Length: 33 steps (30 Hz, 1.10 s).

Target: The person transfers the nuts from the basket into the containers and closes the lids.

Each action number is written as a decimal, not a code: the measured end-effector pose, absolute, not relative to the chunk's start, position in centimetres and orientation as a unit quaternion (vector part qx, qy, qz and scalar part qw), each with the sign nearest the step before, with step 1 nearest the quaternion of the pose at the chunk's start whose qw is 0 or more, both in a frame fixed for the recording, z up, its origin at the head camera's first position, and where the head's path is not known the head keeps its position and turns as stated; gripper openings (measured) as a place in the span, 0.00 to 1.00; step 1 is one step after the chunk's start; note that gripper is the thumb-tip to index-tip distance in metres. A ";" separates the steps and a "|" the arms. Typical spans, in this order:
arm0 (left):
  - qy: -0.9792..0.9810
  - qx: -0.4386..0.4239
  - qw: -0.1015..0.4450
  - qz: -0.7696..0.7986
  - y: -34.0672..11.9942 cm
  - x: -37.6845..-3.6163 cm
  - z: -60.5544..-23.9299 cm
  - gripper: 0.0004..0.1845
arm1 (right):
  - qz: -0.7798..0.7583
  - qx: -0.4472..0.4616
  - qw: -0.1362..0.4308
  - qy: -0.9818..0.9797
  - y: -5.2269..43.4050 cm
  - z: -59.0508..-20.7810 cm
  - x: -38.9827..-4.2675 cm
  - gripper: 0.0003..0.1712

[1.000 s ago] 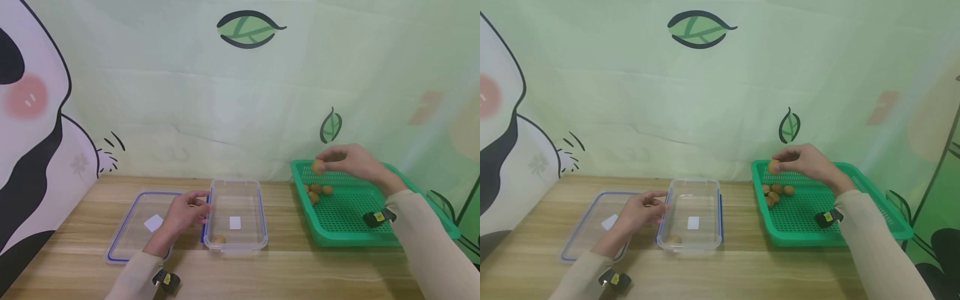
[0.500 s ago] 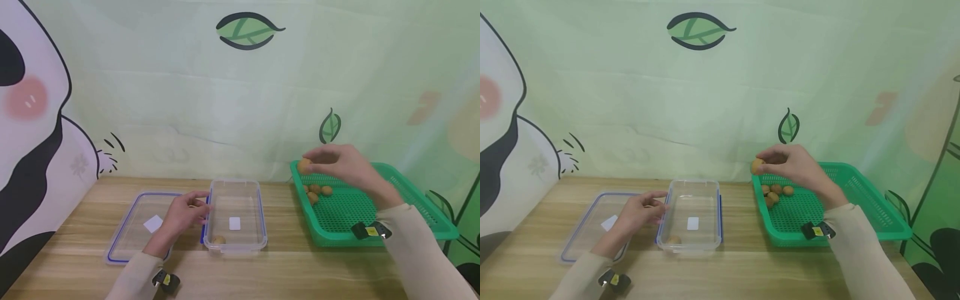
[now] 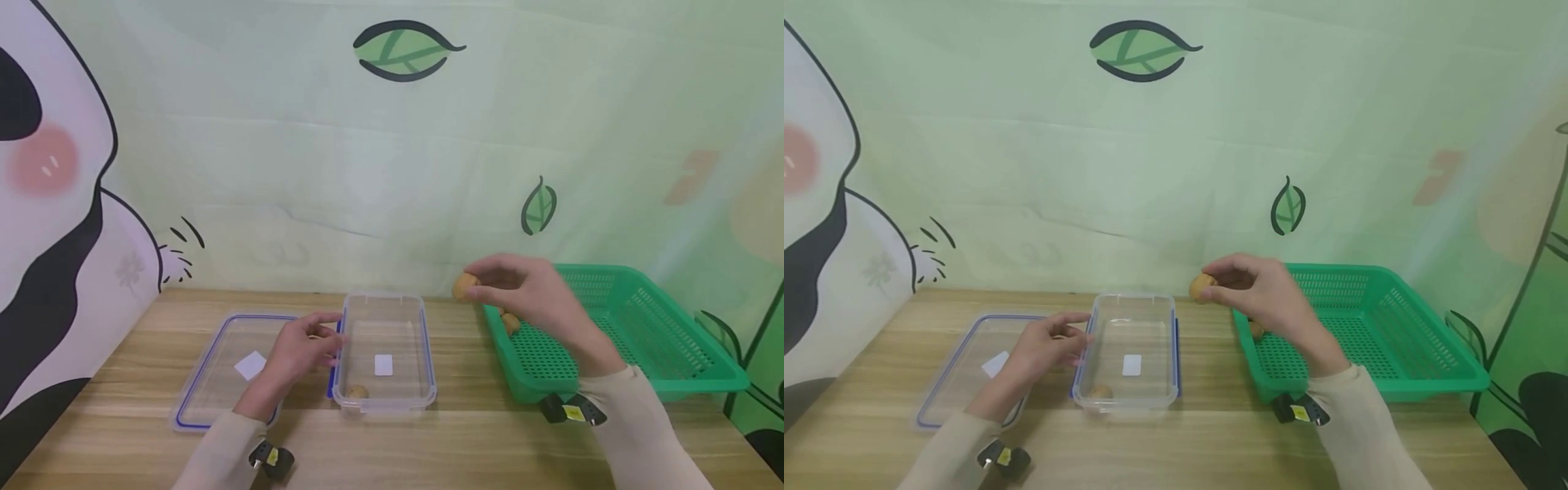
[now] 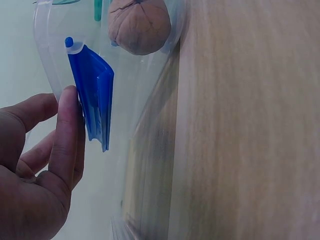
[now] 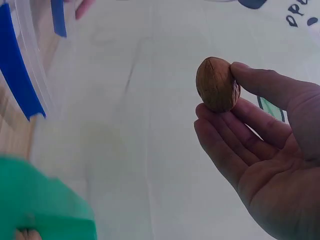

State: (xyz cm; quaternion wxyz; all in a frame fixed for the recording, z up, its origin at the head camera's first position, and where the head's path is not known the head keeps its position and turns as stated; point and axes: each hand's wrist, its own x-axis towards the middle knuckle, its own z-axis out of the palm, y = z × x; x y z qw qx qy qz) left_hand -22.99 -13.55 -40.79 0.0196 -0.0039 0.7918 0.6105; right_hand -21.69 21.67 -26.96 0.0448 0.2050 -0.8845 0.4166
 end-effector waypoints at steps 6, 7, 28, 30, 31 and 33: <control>0.792 -0.002 0.020 0.611 -13.6 -22.9 -40.7 0.24 | 0.435 0.218 0.040 -0.872 20.2 -28.3 -21.5 0.21; 0.791 -0.001 0.020 0.611 -13.6 -22.9 -40.6 0.24 | 0.441 0.223 0.039 -0.869 20.0 -28.6 -21.6 0.20; 0.791 -0.001 0.019 0.612 -13.5 -23.0 -40.8 0.24 | 0.490 0.308 -0.043 -0.814 14.6 -34.9 -22.7 0.18; 0.792 0.000 0.020 0.611 -13.5 -23.0 -40.8 0.24 | 0.482 0.308 -0.047 -0.819 14.4 -35.4 -22.7 0.18; 0.792 0.000 0.020 0.610 -13.5 -23.0 -40.8 0.24 | 0.478 0.306 -0.049 -0.822 14.2 -35.7 -22.8 0.18; 0.793 -0.001 0.020 0.609 -13.5 -23.0 -40.8 0.24 | 0.473 0.303 -0.057 -0.825 14.0 -36.2 -22.8 0.18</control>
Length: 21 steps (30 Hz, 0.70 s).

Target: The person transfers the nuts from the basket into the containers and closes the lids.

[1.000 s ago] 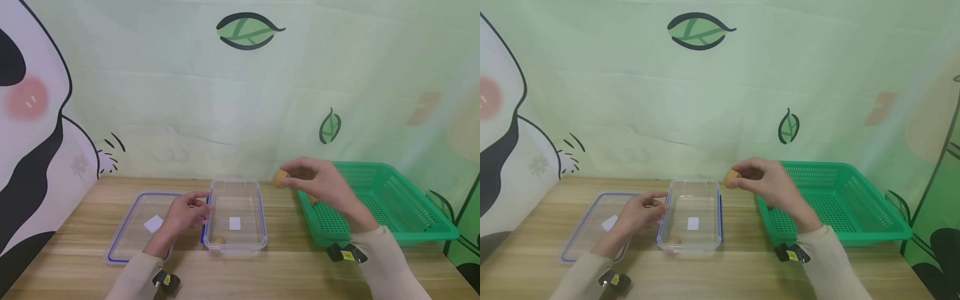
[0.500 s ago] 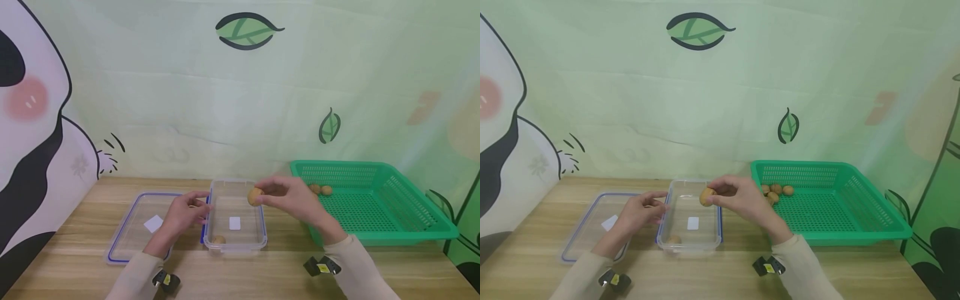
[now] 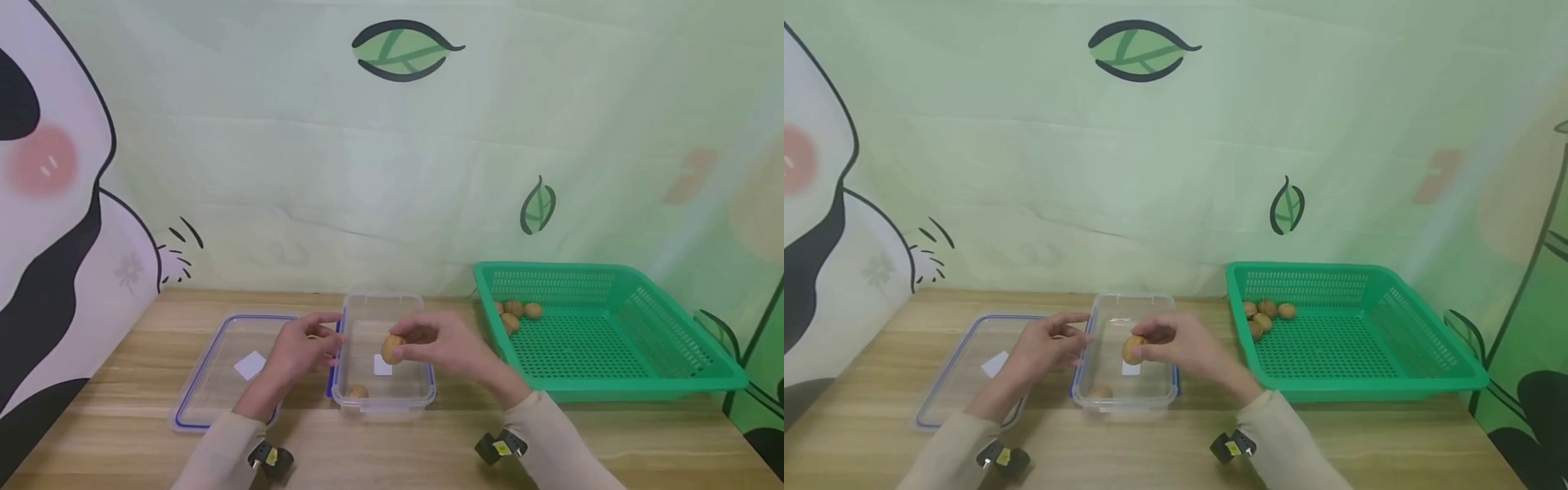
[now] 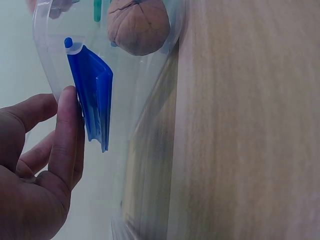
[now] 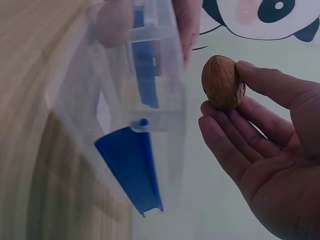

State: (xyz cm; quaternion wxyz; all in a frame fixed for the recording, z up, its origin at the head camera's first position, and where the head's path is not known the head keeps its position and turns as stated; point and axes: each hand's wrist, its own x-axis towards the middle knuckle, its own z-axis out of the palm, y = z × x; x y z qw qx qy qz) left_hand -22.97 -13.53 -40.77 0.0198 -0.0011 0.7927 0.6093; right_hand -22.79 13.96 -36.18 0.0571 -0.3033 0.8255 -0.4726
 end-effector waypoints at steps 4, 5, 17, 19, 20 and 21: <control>0.792 -0.002 0.020 0.611 -13.5 -23.0 -40.8 0.24 | -0.461 -0.300 0.071 0.832 13.5 -36.9 -22.9 0.17; 0.791 -0.002 0.019 0.611 -13.5 -23.0 -40.8 0.24 | -0.458 -0.299 0.076 0.834 13.4 -37.0 -22.9 0.17; 0.791 0.004 0.019 0.612 -13.6 -23.0 -40.7 0.24 | -0.425 -0.327 0.100 0.838 12.7 -38.3 -22.8 0.15; 0.790 0.005 0.019 0.613 -13.6 -23.0 -40.7 0.24 | -0.409 -0.336 0.103 0.842 12.4 -38.5 -22.7 0.14; 0.789 0.007 0.019 0.614 -13.6 -23.0 -40.7 0.24 | -0.403 -0.340 0.104 0.843 12.3 -38.6 -22.6 0.14; 0.789 0.008 0.018 0.614 -13.6 -23.0 -40.7 0.24 | -0.398 -0.342 0.107 0.844 12.2 -38.7 -22.6 0.14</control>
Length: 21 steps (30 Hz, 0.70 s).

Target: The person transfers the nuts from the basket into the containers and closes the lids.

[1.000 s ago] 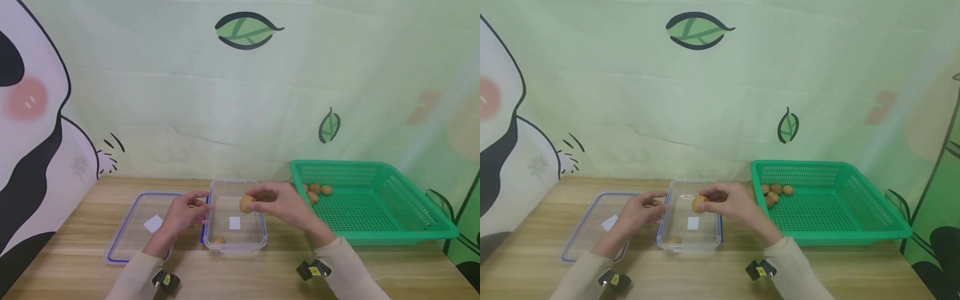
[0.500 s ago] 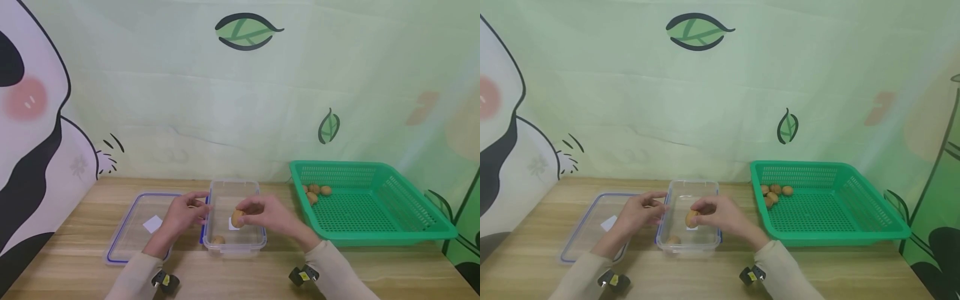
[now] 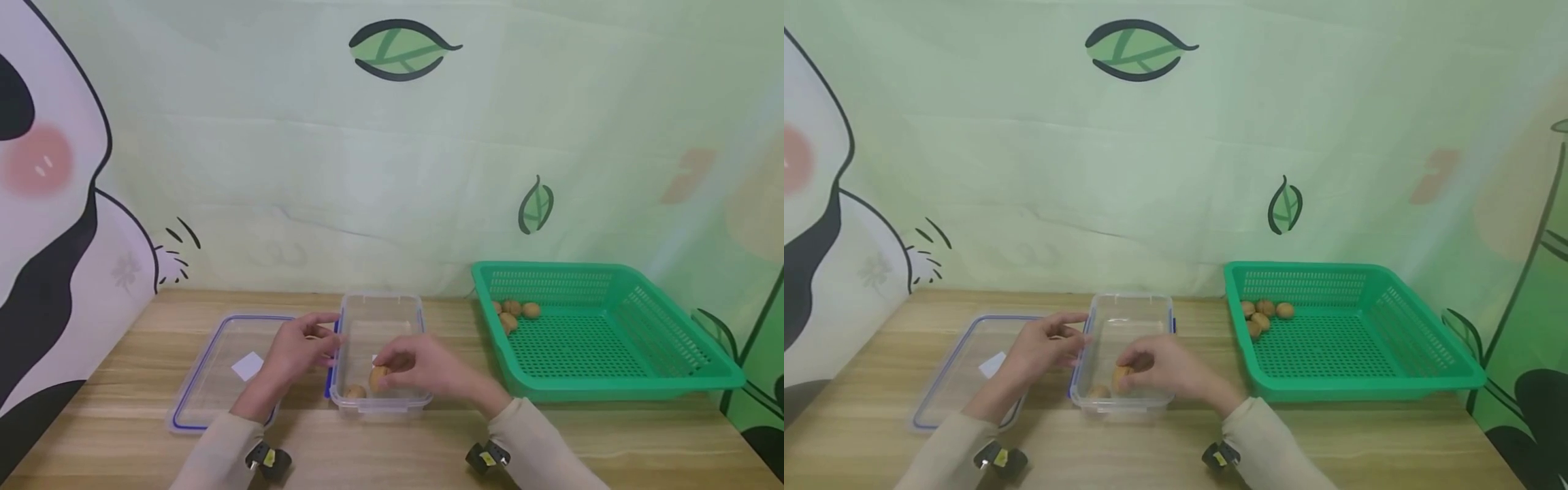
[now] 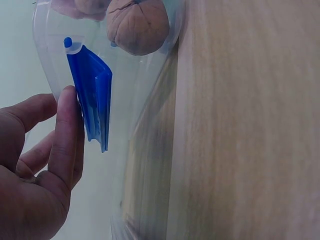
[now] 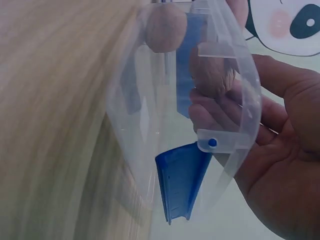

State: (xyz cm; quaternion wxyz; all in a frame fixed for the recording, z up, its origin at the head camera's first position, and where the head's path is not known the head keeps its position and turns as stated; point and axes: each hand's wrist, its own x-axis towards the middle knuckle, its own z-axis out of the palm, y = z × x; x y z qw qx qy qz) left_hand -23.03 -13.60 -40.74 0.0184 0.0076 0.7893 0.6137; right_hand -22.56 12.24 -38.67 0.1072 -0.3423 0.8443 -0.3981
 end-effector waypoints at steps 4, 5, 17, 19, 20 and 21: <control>0.791 0.010 0.017 0.612 -13.6 -23.0 -40.8 0.24 | -0.389 -0.345 0.116 0.846 12.0 -38.7 -22.3 0.15; 0.792 0.009 0.017 0.611 -13.6 -23.0 -40.8 0.24 | -0.388 -0.345 0.118 0.846 12.0 -38.7 -22.3 0.15; 0.791 0.011 0.013 0.611 -13.6 -23.2 -40.9 0.24 | -0.351 -0.354 0.117 0.859 11.8 -38.6 -22.2 0.08; 0.791 0.010 0.013 0.611 -13.6 -23.2 -40.9 0.24 | -0.353 -0.349 0.122 0.859 11.9 -38.5 -22.2 0.09; 0.791 0.010 0.014 0.611 -13.6 -23.2 -40.9 0.24 | -0.354 -0.345 0.126 0.860 11.8 -38.5 -22.2 0.09; 0.791 0.010 0.014 0.612 -13.6 -23.2 -40.9 0.24 | -0.354 -0.342 0.129 0.861 11.9 -38.5 -22.2 0.09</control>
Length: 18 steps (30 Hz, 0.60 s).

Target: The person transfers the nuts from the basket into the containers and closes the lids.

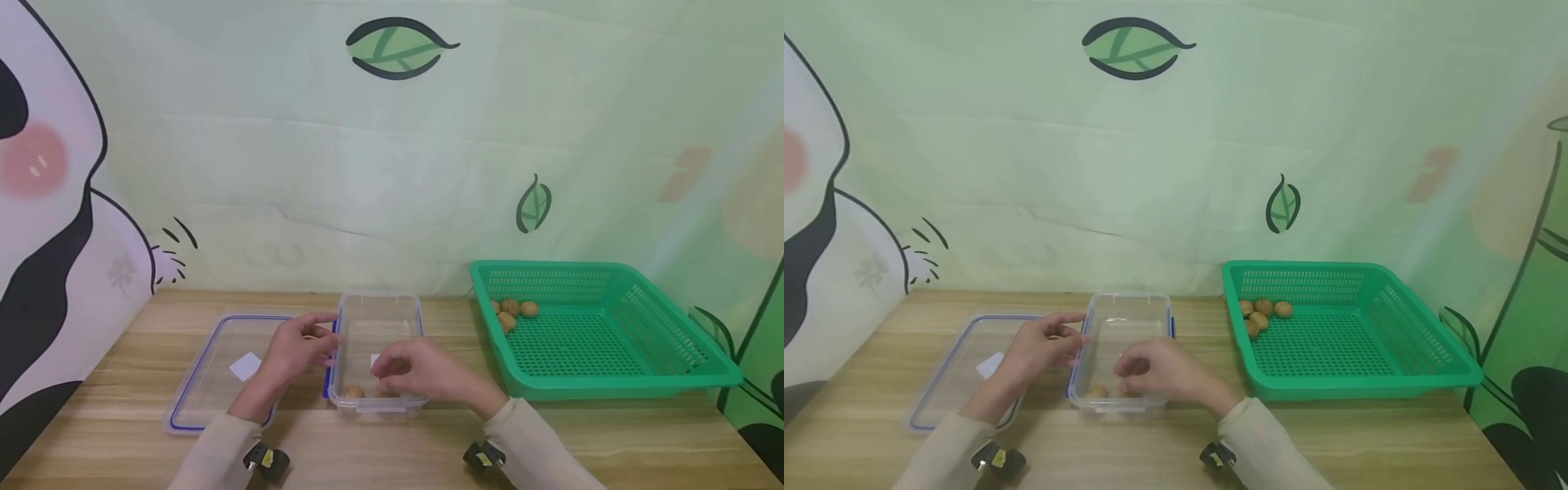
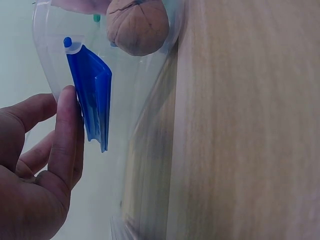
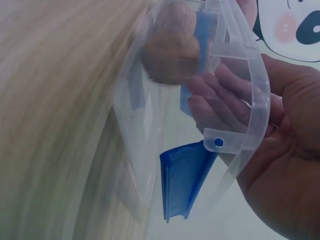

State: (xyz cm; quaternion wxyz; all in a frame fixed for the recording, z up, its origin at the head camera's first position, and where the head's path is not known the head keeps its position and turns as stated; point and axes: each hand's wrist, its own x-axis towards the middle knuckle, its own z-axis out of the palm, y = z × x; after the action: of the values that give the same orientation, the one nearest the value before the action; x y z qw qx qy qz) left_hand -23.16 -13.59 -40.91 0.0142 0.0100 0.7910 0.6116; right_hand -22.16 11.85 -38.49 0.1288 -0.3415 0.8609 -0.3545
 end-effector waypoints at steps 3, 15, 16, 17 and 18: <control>0.790 0.009 0.014 0.613 -13.6 -23.1 -40.9 0.24 | -0.359 -0.339 0.132 0.860 11.9 -38.4 -22.1 0.10; 0.788 0.010 0.017 0.615 -13.6 -23.1 -40.9 0.24 | -0.402 -0.326 0.125 0.846 12.6 -37.9 -22.2 0.12; 0.788 0.010 0.017 0.616 -13.6 -23.1 -40.8 0.24 | -0.406 -0.324 0.120 0.846 12.7 -37.6 -22.1 0.12; 0.787 0.010 0.017 0.616 -13.6 -23.0 -40.8 0.24 | -0.410 -0.322 0.113 0.846 12.9 -37.4 -22.1 0.12; 0.788 0.009 0.018 0.616 -13.6 -23.0 -40.8 0.24 | -0.414 -0.321 0.106 0.845 13.0 -37.0 -22.0 0.11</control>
State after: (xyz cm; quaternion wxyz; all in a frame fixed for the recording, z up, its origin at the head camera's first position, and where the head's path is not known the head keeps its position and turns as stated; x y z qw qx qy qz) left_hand -23.00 -13.59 -40.83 0.0176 0.0089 0.7879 0.6155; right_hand -22.03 13.00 -37.02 0.1062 -0.3205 0.8452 -0.4144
